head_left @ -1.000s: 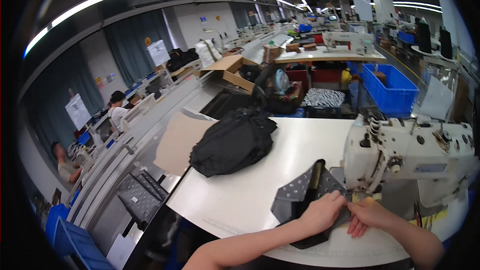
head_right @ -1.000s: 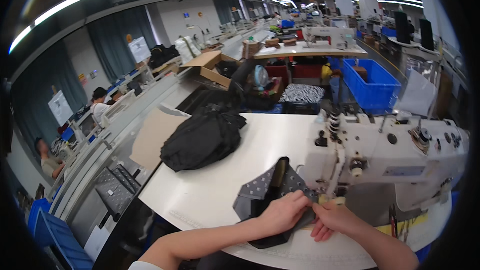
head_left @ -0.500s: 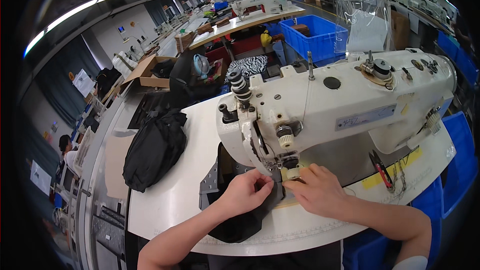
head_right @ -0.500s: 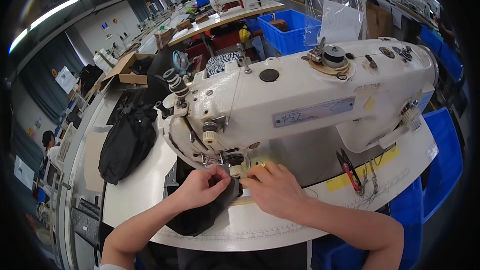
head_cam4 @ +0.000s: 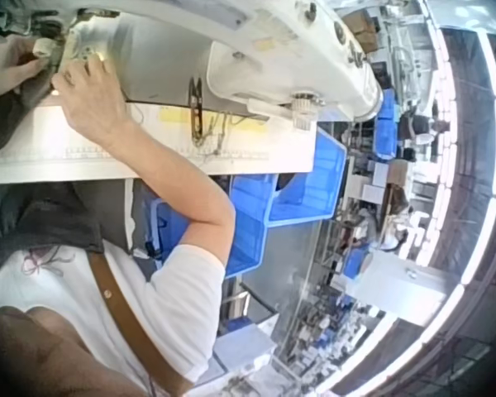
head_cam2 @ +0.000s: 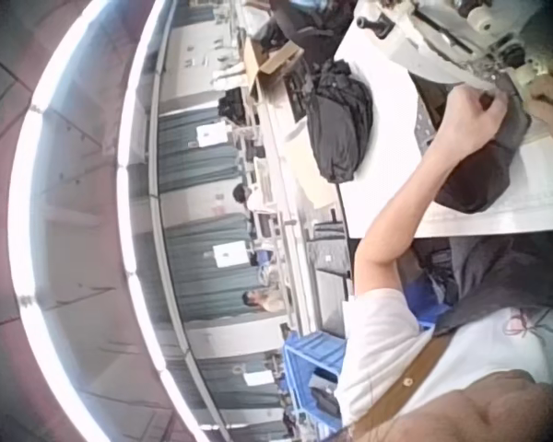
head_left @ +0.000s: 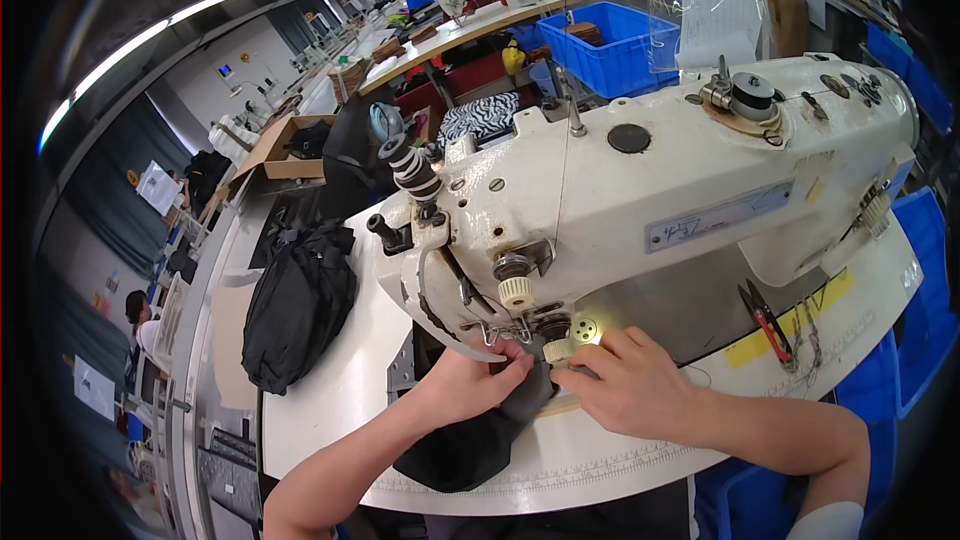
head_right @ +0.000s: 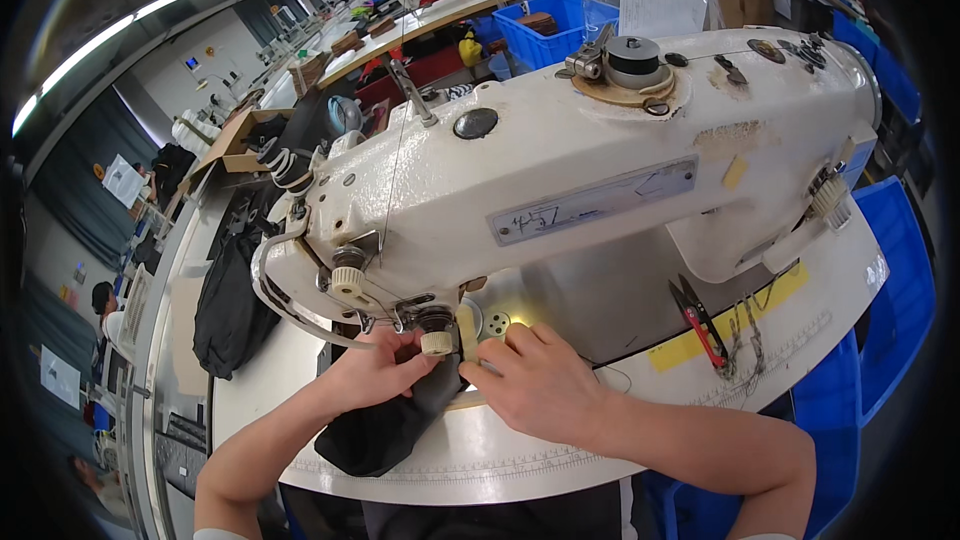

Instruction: The person aligns fabric pieces by hand, feeds them through the sewing machine, and then rests their hands while watching a coworker deliver white materials.

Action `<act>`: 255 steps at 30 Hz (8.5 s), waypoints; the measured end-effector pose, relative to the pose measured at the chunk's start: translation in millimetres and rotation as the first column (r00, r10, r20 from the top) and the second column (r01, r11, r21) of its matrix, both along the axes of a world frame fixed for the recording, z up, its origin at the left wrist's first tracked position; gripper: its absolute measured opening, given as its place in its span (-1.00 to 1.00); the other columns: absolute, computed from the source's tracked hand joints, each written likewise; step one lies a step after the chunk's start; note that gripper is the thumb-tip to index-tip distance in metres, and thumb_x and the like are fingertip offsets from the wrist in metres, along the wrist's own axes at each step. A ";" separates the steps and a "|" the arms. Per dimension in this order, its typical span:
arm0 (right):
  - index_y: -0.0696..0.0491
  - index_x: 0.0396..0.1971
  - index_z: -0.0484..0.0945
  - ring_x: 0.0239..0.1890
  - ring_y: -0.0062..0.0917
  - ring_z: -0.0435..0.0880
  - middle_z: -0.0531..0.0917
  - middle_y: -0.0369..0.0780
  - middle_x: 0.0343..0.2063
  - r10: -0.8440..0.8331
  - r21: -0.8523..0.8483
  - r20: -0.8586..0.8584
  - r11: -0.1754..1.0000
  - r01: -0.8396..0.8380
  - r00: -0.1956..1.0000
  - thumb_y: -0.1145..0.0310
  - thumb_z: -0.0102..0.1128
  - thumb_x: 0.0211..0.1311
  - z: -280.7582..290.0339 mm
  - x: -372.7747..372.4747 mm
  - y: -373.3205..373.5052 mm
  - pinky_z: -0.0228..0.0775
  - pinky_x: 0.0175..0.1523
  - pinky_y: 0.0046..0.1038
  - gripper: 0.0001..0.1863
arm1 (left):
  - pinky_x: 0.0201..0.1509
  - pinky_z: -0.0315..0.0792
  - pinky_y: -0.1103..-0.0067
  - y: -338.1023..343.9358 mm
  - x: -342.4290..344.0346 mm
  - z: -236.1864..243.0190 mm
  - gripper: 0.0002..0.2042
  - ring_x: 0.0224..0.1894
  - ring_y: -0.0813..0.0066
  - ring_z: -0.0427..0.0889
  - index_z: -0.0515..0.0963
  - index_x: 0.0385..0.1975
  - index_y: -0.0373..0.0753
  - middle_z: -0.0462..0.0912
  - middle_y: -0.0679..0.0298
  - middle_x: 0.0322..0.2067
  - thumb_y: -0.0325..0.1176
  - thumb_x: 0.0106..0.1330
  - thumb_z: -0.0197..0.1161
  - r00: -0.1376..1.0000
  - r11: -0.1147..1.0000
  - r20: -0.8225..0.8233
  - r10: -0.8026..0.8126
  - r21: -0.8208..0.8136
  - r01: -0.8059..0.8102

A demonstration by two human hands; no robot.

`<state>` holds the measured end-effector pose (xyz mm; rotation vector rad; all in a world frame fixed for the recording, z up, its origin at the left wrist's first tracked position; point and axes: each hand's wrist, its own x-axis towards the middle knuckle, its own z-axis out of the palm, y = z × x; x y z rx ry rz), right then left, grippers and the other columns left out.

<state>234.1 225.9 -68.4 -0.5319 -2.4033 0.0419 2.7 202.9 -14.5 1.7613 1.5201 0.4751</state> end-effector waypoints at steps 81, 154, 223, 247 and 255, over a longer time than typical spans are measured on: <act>0.13 -0.11 0.58 -0.21 -0.46 0.48 0.53 -0.28 -0.25 0.001 -0.044 0.107 0.999 0.004 0.994 0.39 0.22 -0.02 0.3 -0.9 -7.1 0.36 -0.10 -0.46 -0.61 | -0.35 0.58 0.67 0.0 -3.0 -2.6 -0.79 -0.33 0.66 0.64 0.60 -0.26 -0.38 0.67 0.30 -0.35 -0.34 0.28 0.34 0.939 0.913 0.151 0.310 -0.323 -0.249; 0.08 -0.25 0.56 -0.28 -0.47 0.45 0.48 -0.30 -0.33 0.005 -0.062 0.096 0.998 0.001 0.995 0.41 0.20 -0.01 -1.1 -6.6 -3.9 0.32 -0.15 -0.44 -0.75 | -0.10 0.49 0.46 -27.7 1.8 -20.8 -0.63 -0.20 0.20 0.56 0.63 -0.13 -0.30 0.58 0.18 -0.26 -0.52 -0.02 0.39 0.893 0.705 -0.439 -0.101 0.601 0.375; 0.09 -0.37 0.57 -0.30 -0.49 0.41 0.43 -0.28 -0.41 -0.043 0.058 0.110 0.998 0.036 0.993 0.35 0.19 -0.01 -6.7 -0.3 16.2 0.25 -0.20 -0.48 -0.81 | -0.13 0.52 0.65 -15.0 25.3 -12.8 -0.82 -0.30 0.66 0.63 0.65 -0.24 -0.38 0.70 0.33 -0.33 -0.49 0.16 0.38 0.895 0.896 0.063 0.441 0.034 -0.443; 0.07 -0.32 0.55 -0.30 -0.46 0.43 0.45 -0.29 -0.41 -0.045 -0.016 0.055 0.999 0.046 0.997 0.42 0.19 -0.03 -3.9 -5.5 17.3 0.28 -0.15 -0.46 -0.79 | -0.09 0.36 0.36 -36.2 18.6 -13.2 -0.55 -0.11 0.09 0.47 0.48 0.12 -0.37 0.51 0.02 -0.02 -0.27 0.28 0.26 0.748 0.801 -0.664 -0.016 0.440 0.407; 0.05 -0.31 0.63 -0.28 -0.44 0.46 0.50 -0.29 -0.36 -0.134 0.068 0.169 0.990 0.124 0.976 0.42 0.19 -0.06 7.1 -15.5 11.1 0.29 -0.13 -0.41 -0.77 | 0.02 0.49 0.39 -39.1 14.8 -16.5 -0.61 -0.01 0.18 0.54 0.57 -0.02 -0.33 0.50 0.11 0.00 -0.18 0.28 0.27 0.785 0.762 -0.619 0.018 0.516 0.390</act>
